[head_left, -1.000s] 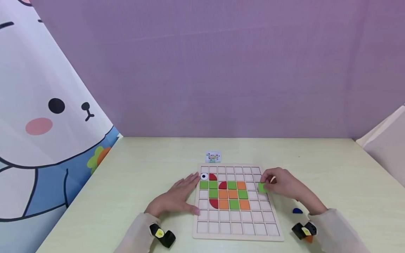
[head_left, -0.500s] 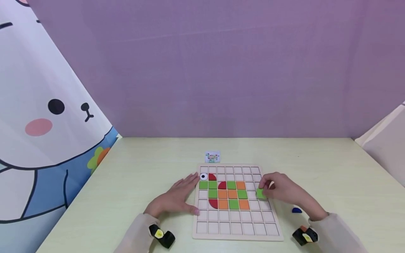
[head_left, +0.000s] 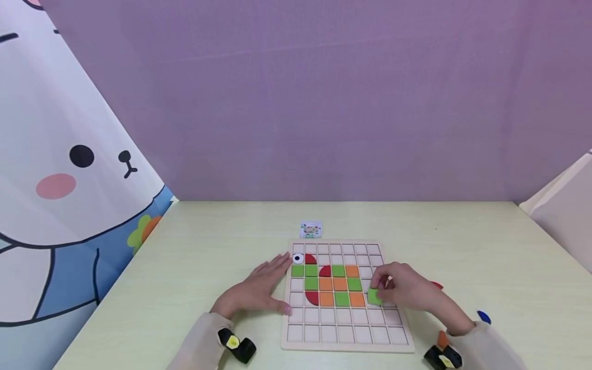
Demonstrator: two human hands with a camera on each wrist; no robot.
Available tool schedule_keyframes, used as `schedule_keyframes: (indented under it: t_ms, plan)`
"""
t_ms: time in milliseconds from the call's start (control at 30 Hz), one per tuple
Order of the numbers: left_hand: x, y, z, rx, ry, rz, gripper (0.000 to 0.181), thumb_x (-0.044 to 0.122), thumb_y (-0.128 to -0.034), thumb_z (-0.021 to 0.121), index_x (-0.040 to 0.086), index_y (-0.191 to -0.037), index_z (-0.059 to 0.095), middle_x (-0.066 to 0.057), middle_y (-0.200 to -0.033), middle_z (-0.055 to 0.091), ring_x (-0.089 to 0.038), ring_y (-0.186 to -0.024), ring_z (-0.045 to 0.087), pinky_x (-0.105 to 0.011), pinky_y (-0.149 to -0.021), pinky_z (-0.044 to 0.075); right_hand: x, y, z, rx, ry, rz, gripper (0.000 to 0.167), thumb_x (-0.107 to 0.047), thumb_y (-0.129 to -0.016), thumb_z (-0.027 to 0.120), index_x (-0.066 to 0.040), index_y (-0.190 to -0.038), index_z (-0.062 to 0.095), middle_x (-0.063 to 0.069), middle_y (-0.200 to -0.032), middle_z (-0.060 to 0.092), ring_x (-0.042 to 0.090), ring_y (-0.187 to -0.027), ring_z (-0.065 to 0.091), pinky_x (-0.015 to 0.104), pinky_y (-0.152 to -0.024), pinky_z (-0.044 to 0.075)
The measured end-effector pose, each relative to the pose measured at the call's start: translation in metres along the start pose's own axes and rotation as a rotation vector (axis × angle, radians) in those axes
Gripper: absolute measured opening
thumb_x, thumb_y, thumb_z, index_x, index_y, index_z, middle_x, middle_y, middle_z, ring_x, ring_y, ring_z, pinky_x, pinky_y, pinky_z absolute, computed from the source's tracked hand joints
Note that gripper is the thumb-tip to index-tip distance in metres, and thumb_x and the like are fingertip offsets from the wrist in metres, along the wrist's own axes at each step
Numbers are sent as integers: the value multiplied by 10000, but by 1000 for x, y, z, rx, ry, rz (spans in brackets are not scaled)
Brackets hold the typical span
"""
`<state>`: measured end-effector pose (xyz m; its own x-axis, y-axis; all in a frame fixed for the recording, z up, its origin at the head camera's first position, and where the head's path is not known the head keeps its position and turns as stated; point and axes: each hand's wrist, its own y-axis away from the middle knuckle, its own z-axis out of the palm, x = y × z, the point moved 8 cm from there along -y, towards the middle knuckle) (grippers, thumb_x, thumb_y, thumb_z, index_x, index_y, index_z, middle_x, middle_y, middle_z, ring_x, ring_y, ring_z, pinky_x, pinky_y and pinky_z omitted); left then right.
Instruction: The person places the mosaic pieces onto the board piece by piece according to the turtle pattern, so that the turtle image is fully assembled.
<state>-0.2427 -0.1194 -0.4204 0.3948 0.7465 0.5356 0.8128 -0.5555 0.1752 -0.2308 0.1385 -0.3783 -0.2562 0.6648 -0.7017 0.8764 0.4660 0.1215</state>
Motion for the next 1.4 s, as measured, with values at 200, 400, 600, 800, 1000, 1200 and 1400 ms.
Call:
schedule_keyframes:
  t_ms: [200,400,600,800,1000,1200,1400]
  plan:
    - [0,1,0,-2,8,-7,1092,590,-730,716,141,-1540,137,-16,-1619,69,-240,-1496,25,-517,-1198,67,-5,1,3,-9,22,-43,124,-5,-789,699,-110,-811,637,-16,-779,566,139,-727,495,191,-578,420]
    - [1,1,-1,-3,14,-9,1091,592,-730,717,138,-1539,143,-20,-1618,75,-242,-1496,26,-520,-1197,67,-6,1,4,6,46,-51,123,-13,-789,705,-118,-802,643,-31,-757,555,110,-700,491,188,-579,423]
    - [2,2,-1,-2,18,-3,1091,592,-731,716,139,-1539,140,-22,-1618,74,-245,-1496,26,-523,-1197,66,-5,0,4,22,48,-48,106,-6,-784,706,-105,-790,668,-28,-761,566,102,-683,492,187,-573,432]
    - [-1,-1,0,-2,13,-2,1090,594,-732,715,140,-1540,141,-22,-1619,74,-245,-1496,25,-526,-1196,69,-3,-2,4,32,57,-54,121,8,-780,708,-111,-789,686,-30,-771,576,100,-689,495,187,-581,438]
    - [-3,-3,3,-4,1,-5,1097,601,-727,714,147,-1540,136,-15,-1619,71,-237,-1496,23,-522,-1197,70,2,-3,6,34,45,-43,112,9,-778,714,-97,-798,682,-20,-773,581,119,-697,505,186,-579,446]
    - [-3,-4,3,-5,-4,0,1098,600,-728,714,141,-1540,134,-18,-1619,68,-239,-1496,24,-521,-1197,70,7,1,-1,46,34,26,147,16,-767,729,-103,-831,670,-3,-768,579,146,-703,504,193,-556,431]
    - [-4,-5,3,-2,-17,4,1100,604,-733,706,129,-1539,128,-37,-1617,56,-249,-1494,21,-519,-1196,68,12,9,-14,73,92,18,137,9,-772,723,-103,-828,669,-22,-762,584,126,-695,495,191,-562,424]
